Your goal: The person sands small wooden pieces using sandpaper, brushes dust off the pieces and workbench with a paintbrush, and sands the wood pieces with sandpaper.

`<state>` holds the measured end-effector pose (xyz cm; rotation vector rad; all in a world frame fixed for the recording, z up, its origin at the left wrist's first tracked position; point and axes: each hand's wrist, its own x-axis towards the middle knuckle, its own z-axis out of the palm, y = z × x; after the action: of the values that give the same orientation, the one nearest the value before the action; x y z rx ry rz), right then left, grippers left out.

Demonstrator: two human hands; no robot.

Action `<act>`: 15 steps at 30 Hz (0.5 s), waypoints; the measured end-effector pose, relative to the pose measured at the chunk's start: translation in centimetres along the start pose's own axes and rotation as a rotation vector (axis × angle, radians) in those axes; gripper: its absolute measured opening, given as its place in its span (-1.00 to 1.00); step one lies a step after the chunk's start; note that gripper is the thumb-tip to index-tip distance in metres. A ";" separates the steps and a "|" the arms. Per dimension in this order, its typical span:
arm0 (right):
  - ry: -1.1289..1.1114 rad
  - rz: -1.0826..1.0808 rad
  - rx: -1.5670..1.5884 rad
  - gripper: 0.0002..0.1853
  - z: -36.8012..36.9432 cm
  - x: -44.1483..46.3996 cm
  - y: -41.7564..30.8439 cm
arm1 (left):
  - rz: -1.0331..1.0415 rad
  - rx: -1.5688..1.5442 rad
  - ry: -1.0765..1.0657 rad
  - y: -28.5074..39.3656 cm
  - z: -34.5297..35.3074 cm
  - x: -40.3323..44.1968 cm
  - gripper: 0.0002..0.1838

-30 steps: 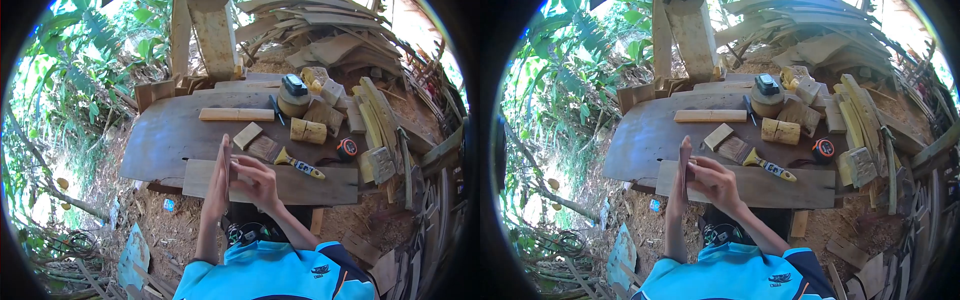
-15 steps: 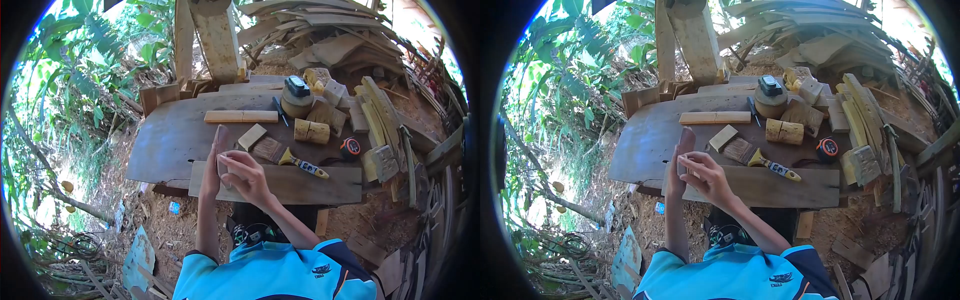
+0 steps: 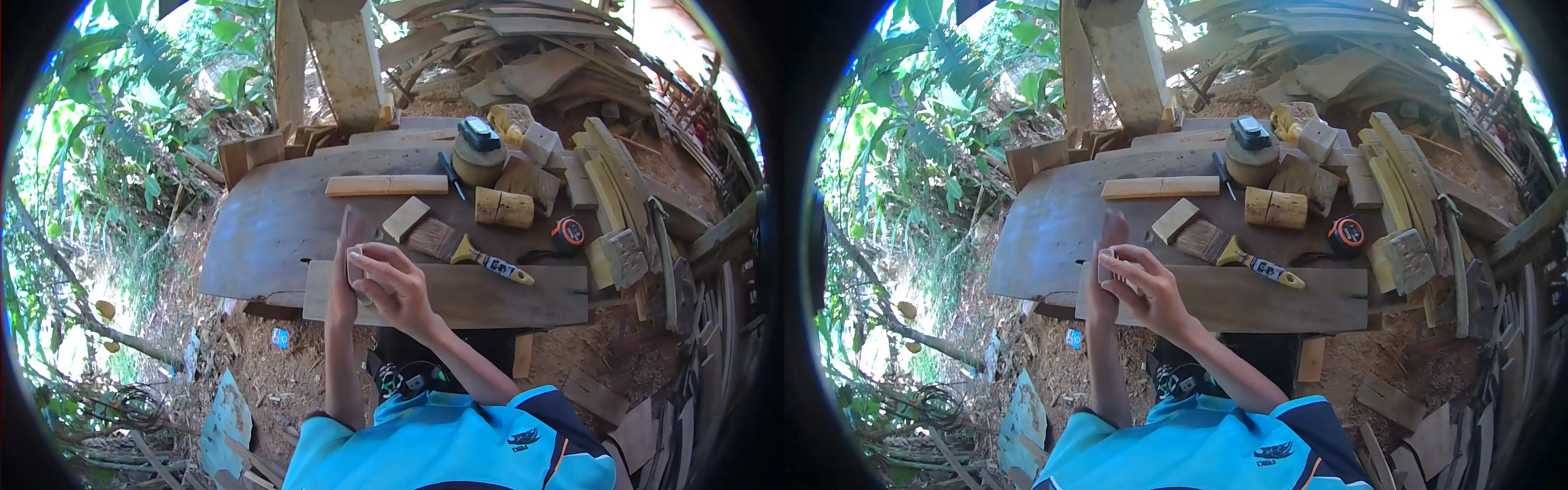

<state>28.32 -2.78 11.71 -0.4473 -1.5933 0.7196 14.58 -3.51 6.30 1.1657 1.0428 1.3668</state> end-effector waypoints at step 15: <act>0.019 0.050 -0.005 -0.63 -0.7 -0.8 -0.3 | 0.197 0.028 -0.031 2.2 3.4 -1.2 -0.35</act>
<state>29.21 -3.38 11.38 -0.4979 -1.5714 0.7477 17.65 -4.95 8.82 1.3344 0.9470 1.4855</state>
